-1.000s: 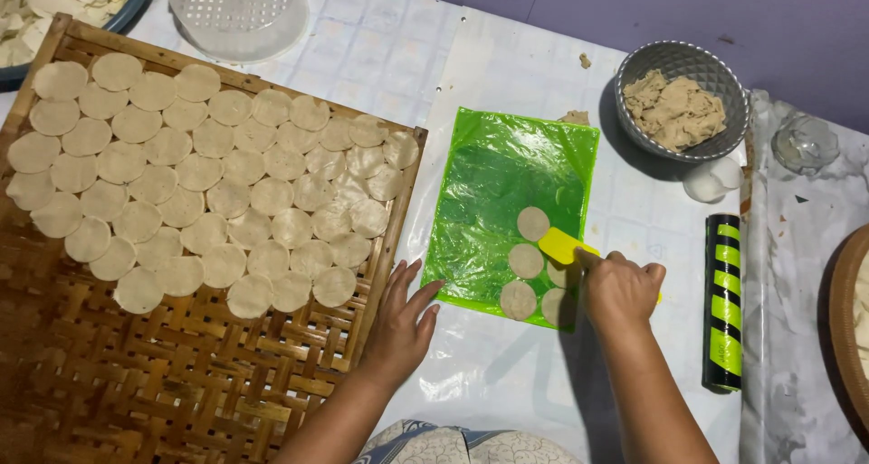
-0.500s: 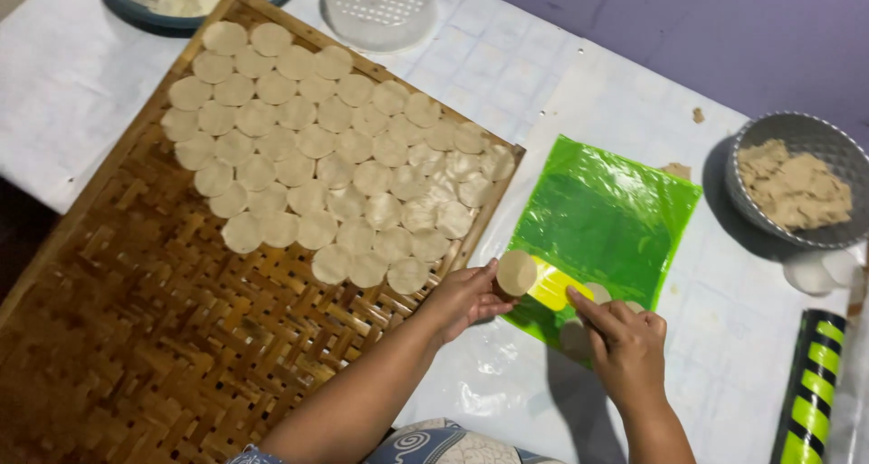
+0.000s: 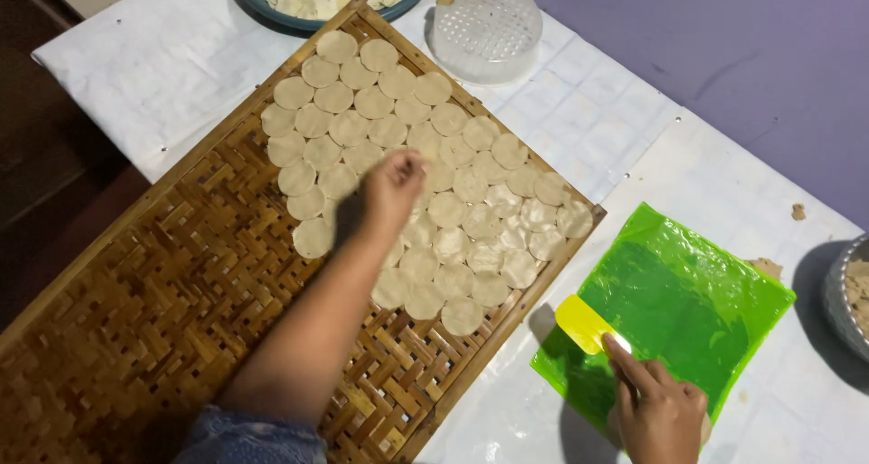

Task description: Flattening dough and arranging small dough circles on a woven mat for drying.

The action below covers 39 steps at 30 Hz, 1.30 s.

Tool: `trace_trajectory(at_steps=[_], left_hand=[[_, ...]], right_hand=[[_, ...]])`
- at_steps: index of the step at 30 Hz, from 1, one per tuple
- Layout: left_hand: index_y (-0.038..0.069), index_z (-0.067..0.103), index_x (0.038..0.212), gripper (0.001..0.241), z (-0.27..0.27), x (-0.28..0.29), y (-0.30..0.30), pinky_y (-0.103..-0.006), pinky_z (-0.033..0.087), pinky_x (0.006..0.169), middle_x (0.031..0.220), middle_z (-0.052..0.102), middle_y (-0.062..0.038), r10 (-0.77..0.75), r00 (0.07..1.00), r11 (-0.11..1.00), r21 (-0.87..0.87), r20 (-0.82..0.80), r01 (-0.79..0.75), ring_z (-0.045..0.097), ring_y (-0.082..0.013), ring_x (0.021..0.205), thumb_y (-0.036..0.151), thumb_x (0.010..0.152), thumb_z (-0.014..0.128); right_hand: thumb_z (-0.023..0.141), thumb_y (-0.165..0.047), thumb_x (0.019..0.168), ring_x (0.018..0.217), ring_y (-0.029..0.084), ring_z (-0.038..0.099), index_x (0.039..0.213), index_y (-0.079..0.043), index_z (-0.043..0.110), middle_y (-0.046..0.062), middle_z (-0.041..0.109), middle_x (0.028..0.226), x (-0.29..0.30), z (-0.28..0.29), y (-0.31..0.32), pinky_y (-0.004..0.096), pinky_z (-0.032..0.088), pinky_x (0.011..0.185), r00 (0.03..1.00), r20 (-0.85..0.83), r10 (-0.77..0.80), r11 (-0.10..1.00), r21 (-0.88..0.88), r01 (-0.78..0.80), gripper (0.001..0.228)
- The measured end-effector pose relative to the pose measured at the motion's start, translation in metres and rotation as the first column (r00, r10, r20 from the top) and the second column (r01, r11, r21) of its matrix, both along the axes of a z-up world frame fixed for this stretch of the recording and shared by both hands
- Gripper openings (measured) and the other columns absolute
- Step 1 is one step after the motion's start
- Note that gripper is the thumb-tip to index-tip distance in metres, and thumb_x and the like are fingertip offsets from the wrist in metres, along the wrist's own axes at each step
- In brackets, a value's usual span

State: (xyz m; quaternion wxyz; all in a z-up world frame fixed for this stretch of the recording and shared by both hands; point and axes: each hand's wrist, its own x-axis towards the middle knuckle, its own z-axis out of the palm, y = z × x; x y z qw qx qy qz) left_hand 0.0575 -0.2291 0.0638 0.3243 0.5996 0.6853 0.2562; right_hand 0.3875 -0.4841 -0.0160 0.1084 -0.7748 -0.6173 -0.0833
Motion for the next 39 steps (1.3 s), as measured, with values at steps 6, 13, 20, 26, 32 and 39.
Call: trace_trajectory(at_steps=[6,13,20,26,32,39], left_hand=[[0.010,0.076,0.111,0.021,-0.054,-0.084,0.179,-0.0277,0.055,0.065,0.088,0.076,-0.002,0.238,0.968,0.811,0.533,0.074,-0.240,0.067,-0.0132,0.071,0.016,0.092,0.073],[0.009,0.078,0.094,0.007,-0.080,-0.085,0.290,-0.0275,0.053,0.056,0.069,0.068,0.004,0.101,0.987,0.727,0.668,0.126,-0.159,0.060,-0.0109,0.056,0.013,0.089,0.075],[0.021,0.083,0.081,0.007,-0.086,-0.085,0.321,-0.0464,0.053,0.088,0.094,0.071,-0.002,0.386,0.908,0.816,0.519,-0.161,-0.255,0.066,-0.0256,0.088,0.017,0.085,0.080],[0.012,0.079,0.089,0.010,-0.089,-0.086,0.311,-0.0420,0.038,0.094,0.098,0.060,-0.006,0.403,0.878,0.798,0.569,-0.258,-0.199,0.053,-0.0251,0.095,0.012,0.091,0.069],[0.012,0.078,0.088,0.008,-0.085,-0.084,0.311,-0.0449,0.039,0.099,0.108,0.061,-0.008,0.382,0.896,0.852,0.462,-0.227,-0.246,0.054,-0.0281,0.104,0.016,0.092,0.072],[0.015,0.071,0.110,0.028,-0.093,-0.088,0.313,-0.0462,0.037,0.100,0.112,0.062,-0.008,0.404,0.870,0.830,0.514,-0.282,-0.218,0.053,-0.0303,0.111,0.024,0.087,0.083]], right_hand=[[0.074,-0.029,0.088,0.049,0.011,0.059,0.128,-0.046,0.071,-0.004,0.067,0.069,0.038,-0.057,-0.001,0.024,0.050,0.058,0.998,-0.023,-0.062,0.997,-0.057,0.061,0.044],[0.072,-0.010,0.081,0.044,0.010,0.044,0.127,-0.033,0.073,-0.003,0.049,0.054,0.131,-0.188,-0.015,0.025,0.045,0.052,0.985,-0.119,0.127,0.988,0.108,-0.114,0.051],[0.077,-0.011,0.077,0.056,0.014,0.072,0.136,-0.033,0.069,0.006,0.079,0.075,0.215,-0.271,-0.046,0.024,0.060,0.061,0.862,-0.483,-0.155,0.959,-0.284,0.013,0.064],[0.073,-0.011,0.084,0.052,0.014,0.057,0.132,-0.029,0.071,0.005,0.065,0.068,0.153,-0.218,-0.043,0.025,0.053,0.058,0.923,-0.379,-0.064,0.998,-0.009,0.066,0.051],[0.076,-0.006,0.088,0.045,0.022,0.050,0.113,-0.011,0.078,0.012,0.056,0.057,0.186,-0.261,-0.043,0.033,0.046,0.050,0.708,-0.685,-0.173,0.967,0.017,0.253,0.026],[0.079,-0.003,0.075,0.062,0.022,0.070,0.121,-0.022,0.077,0.013,0.071,0.067,0.189,-0.280,-0.072,0.030,0.056,0.065,0.913,-0.392,-0.116,0.984,0.080,0.159,0.050]])
